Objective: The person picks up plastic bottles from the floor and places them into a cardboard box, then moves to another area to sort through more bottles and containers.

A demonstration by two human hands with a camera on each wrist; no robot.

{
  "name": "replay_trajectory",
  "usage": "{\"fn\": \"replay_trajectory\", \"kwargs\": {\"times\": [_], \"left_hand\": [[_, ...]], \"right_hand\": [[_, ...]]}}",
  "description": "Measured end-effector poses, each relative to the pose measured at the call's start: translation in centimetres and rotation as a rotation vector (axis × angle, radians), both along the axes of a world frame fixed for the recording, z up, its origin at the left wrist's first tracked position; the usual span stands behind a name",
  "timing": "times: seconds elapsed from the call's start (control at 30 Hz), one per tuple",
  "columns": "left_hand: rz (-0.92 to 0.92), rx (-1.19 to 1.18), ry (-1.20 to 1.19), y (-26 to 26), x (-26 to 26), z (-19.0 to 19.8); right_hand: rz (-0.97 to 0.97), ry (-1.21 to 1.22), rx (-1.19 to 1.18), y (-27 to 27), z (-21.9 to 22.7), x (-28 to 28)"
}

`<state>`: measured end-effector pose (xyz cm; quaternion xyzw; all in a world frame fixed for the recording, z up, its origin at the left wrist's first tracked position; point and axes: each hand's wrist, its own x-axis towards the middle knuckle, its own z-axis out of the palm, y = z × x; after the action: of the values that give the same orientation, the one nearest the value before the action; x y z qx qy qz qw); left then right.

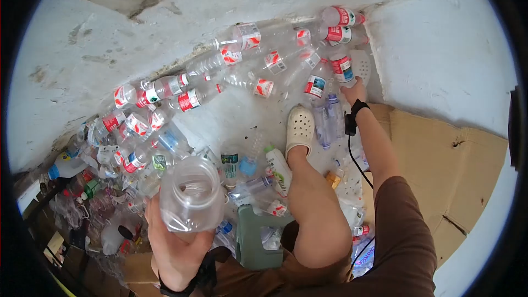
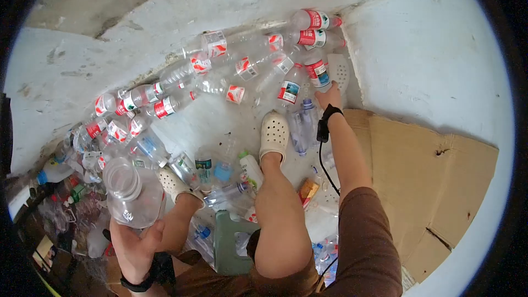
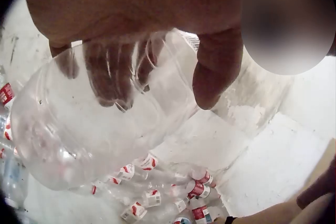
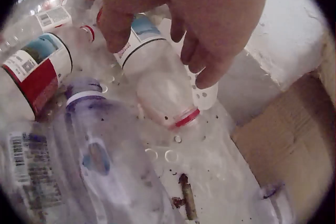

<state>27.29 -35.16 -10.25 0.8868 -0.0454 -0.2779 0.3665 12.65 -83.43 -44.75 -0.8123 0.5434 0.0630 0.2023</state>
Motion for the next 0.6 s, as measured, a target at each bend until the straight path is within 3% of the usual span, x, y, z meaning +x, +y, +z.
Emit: {"fn": "replay_trajectory", "kwargs": {"times": [0.07, 0.37, 0.6], "left_hand": [[-0.083, 0.037, 0.016, 0.2, 0.1, -0.1], [-0.118, 0.023, -0.044, -1.3, 0.3, 0.3], [-0.224, 0.050, -0.158, -1.1, 0.1, 0.5]], "right_hand": [[0.051, 0.038, -0.071, -0.4, -0.4, 0.5], [0.139, 0.172, -0.127, 0.5, -0.9, -0.1], [0.173, 0.050, -0.210, 2.0, 4.2, -4.6]]}}
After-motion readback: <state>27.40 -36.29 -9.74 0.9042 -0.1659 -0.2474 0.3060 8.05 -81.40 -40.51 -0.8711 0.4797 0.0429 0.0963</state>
